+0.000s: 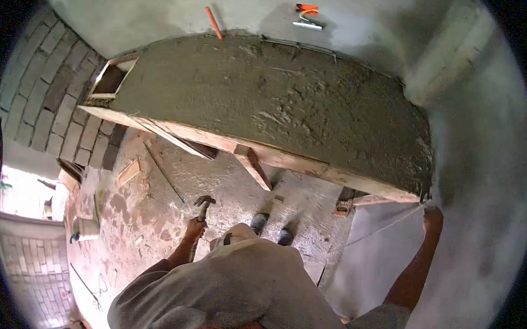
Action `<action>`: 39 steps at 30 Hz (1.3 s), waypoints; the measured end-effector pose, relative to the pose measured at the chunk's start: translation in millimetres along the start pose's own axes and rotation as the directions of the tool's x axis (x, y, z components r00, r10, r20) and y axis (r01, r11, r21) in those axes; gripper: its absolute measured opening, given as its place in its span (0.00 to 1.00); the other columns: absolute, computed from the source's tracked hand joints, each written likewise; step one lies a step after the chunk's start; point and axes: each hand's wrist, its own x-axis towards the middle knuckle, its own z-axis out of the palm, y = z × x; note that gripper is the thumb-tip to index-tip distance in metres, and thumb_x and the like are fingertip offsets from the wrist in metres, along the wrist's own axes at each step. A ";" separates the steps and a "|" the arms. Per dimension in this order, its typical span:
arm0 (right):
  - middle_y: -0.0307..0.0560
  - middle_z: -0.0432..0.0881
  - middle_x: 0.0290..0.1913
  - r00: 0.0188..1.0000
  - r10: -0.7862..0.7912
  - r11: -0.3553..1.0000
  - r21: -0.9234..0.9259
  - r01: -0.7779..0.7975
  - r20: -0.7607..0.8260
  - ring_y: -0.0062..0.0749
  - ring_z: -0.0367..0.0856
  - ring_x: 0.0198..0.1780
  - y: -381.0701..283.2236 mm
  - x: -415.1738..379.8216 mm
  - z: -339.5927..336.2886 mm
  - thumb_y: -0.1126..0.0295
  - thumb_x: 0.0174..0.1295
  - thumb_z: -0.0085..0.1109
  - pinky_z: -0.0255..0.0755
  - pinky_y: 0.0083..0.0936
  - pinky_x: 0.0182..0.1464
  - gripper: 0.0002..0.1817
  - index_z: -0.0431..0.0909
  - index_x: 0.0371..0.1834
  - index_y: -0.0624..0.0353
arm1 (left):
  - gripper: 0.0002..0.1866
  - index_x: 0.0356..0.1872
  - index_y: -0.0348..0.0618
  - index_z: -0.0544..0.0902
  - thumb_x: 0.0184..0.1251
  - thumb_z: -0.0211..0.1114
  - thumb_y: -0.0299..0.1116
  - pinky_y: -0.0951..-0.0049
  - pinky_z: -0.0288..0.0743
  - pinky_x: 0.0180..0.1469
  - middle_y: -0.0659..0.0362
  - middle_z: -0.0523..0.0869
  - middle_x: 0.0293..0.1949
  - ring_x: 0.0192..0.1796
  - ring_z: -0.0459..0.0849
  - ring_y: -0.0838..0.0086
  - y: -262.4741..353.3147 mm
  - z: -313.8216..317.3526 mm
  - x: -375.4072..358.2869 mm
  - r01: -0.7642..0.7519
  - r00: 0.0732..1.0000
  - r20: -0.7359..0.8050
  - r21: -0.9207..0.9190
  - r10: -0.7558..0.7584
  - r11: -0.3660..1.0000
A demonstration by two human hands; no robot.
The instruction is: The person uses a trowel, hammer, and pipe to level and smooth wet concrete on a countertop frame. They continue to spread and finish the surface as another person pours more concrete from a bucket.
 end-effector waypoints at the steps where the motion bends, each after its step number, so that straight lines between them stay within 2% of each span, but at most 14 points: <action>1: 0.56 0.80 0.42 0.989 0.000 0.982 0.184 0.027 -0.148 0.52 0.78 0.44 -9.6 13.6 1.9 0.64 0.50 0.61 0.72 0.44 0.47 0.13 0.80 0.38 0.56 | 0.12 0.34 0.36 0.78 0.48 0.61 0.31 0.71 0.67 0.17 0.59 0.75 0.17 0.16 0.72 0.74 -0.4 1.8 3.7 0.003 1.000 0.022 0.008 -0.003 1.000; 2: 0.59 0.81 0.39 0.959 0.030 0.931 0.357 0.076 -0.283 0.54 0.79 0.43 -16.7 18.1 0.2 0.63 0.50 0.62 0.72 0.44 0.47 0.13 0.80 0.35 0.58 | 0.12 0.34 0.36 0.78 0.48 0.61 0.31 0.71 0.67 0.17 0.59 0.75 0.17 0.16 0.72 0.74 0.8 3.8 4.7 0.004 1.000 0.019 0.003 -0.004 1.000; 3: 0.60 0.82 0.38 0.919 0.385 0.724 0.590 -0.358 0.086 0.55 0.80 0.44 -52.9 26.2 -56.5 0.70 0.55 0.56 0.72 0.43 0.49 0.10 0.82 0.35 0.65 | 0.12 0.34 0.36 0.78 0.48 0.61 0.31 0.71 0.68 0.18 0.59 0.75 0.17 0.16 0.72 0.74 1.3 7.9 7.7 0.029 1.000 0.011 0.003 -0.029 1.000; 6: 0.64 0.81 0.37 0.930 0.368 0.703 0.654 -0.278 -0.002 0.58 0.80 0.43 -108.9 41.5 -129.0 0.71 0.53 0.53 0.72 0.46 0.47 0.12 0.81 0.37 0.65 | 0.10 0.31 0.38 0.77 0.47 0.61 0.32 0.72 0.66 0.17 0.61 0.74 0.16 0.15 0.71 0.76 -4.5 14.8 7.1 0.047 0.998 0.039 -0.010 -0.046 0.999; 7: 0.64 0.81 0.37 0.955 0.154 0.759 0.649 0.049 -0.253 0.57 0.79 0.42 -116.4 50.6 -102.2 0.71 0.54 0.54 0.71 0.46 0.47 0.13 0.82 0.40 0.65 | 0.09 0.30 0.40 0.77 0.48 0.60 0.32 0.73 0.65 0.16 0.62 0.73 0.16 0.15 0.70 0.77 -10.6 14.8 6.2 0.046 0.998 0.036 -0.070 -0.043 0.997; 8: 0.62 0.82 0.36 0.958 0.278 0.519 0.850 -0.086 -0.073 0.55 0.79 0.41 -141.8 56.5 -130.7 0.70 0.54 0.55 0.71 0.44 0.47 0.12 0.82 0.39 0.64 | 0.08 0.29 0.41 0.76 0.48 0.60 0.32 0.73 0.64 0.16 0.63 0.72 0.15 0.14 0.69 0.78 -13.8 18.6 7.3 0.045 0.998 0.048 -0.123 -0.039 0.991; 10: 0.63 0.81 0.34 0.922 0.242 0.756 0.654 0.016 -0.303 0.56 0.80 0.40 -183.1 68.4 -155.3 0.69 0.55 0.55 0.72 0.46 0.46 0.10 0.82 0.30 0.65 | 0.05 0.26 0.44 0.75 0.49 0.59 0.32 0.76 0.60 0.14 0.66 0.69 0.14 0.12 0.66 0.80 -11.3 19.3 -0.9 0.099 0.993 0.080 -0.131 -0.089 0.986; 11: 0.62 0.82 0.32 0.981 0.167 0.834 0.545 -0.089 -0.095 0.56 0.81 0.38 -202.8 64.6 -225.8 0.71 0.54 0.55 0.74 0.47 0.42 0.09 0.82 0.28 0.64 | 0.04 0.24 0.44 0.73 0.49 0.58 0.31 0.75 0.60 0.13 0.66 0.69 0.13 0.12 0.65 0.80 -7.8 20.9 -7.1 0.100 0.992 0.088 -0.151 -0.088 0.983; 19: 0.63 0.82 0.40 0.998 -0.046 0.561 0.828 -0.004 0.035 0.57 0.81 0.46 -320.5 103.0 -345.9 0.71 0.55 0.52 0.74 0.44 0.50 0.14 0.80 0.43 0.62 | 0.08 0.25 0.38 0.74 0.46 0.58 0.32 0.74 0.64 0.12 0.61 0.72 0.13 0.10 0.69 0.76 -13.2 3.4 -5.6 0.121 0.987 0.101 0.058 -0.126 0.991; 23: 0.63 0.82 0.37 0.987 -0.117 0.649 0.744 0.159 -0.108 0.55 0.83 0.43 -365.8 106.4 -360.8 0.71 0.59 0.49 0.76 0.47 0.45 0.17 0.76 0.52 0.60 | 0.08 0.26 0.37 0.74 0.47 0.58 0.31 0.73 0.64 0.11 0.60 0.72 0.14 0.10 0.69 0.76 -16.3 -4.2 17.7 0.125 0.988 0.066 0.199 -0.140 0.972; 27: 0.61 0.82 0.33 0.998 -0.062 0.750 0.661 0.030 0.024 0.53 0.84 0.39 -337.7 97.3 -341.4 0.71 0.60 0.49 0.76 0.49 0.38 0.19 0.74 0.55 0.60 | 0.08 0.26 0.38 0.74 0.48 0.59 0.31 0.73 0.63 0.11 0.60 0.72 0.14 0.10 0.68 0.76 -7.9 -7.2 28.1 0.153 0.981 0.105 0.110 -0.164 0.982; 31: 0.59 0.83 0.29 0.984 0.164 0.826 0.536 -0.175 0.069 0.52 0.84 0.33 -248.8 66.4 -270.1 0.71 0.48 0.57 0.78 0.44 0.36 0.07 0.83 0.25 0.63 | 0.06 0.26 0.40 0.72 0.48 0.59 0.28 0.73 0.63 0.11 0.61 0.71 0.13 0.11 0.69 0.75 -7.8 -4.8 35.6 0.110 0.982 0.142 0.109 -0.125 0.988; 34: 0.55 0.84 0.31 0.942 0.330 0.846 0.421 -0.327 0.069 0.49 0.84 0.36 -172.2 35.1 -186.5 0.68 0.50 0.55 0.78 0.44 0.39 0.10 0.84 0.26 0.61 | 0.05 0.26 0.40 0.72 0.49 0.58 0.28 0.74 0.61 0.10 0.61 0.70 0.13 0.10 0.68 0.76 -74.1 -11.6 78.7 -0.158 0.949 0.291 0.103 0.122 0.982; 39: 0.58 0.83 0.40 0.843 0.460 0.725 0.430 -0.538 0.278 0.53 0.82 0.44 -85.8 -6.5 -129.6 0.67 0.57 0.50 0.75 0.44 0.46 0.14 0.80 0.42 0.58 | 0.06 0.27 0.39 0.73 0.49 0.58 0.28 0.73 0.60 0.10 0.62 0.70 0.13 0.10 0.66 0.76 6.6 11.6 24.8 0.138 0.974 0.155 0.176 -0.166 0.975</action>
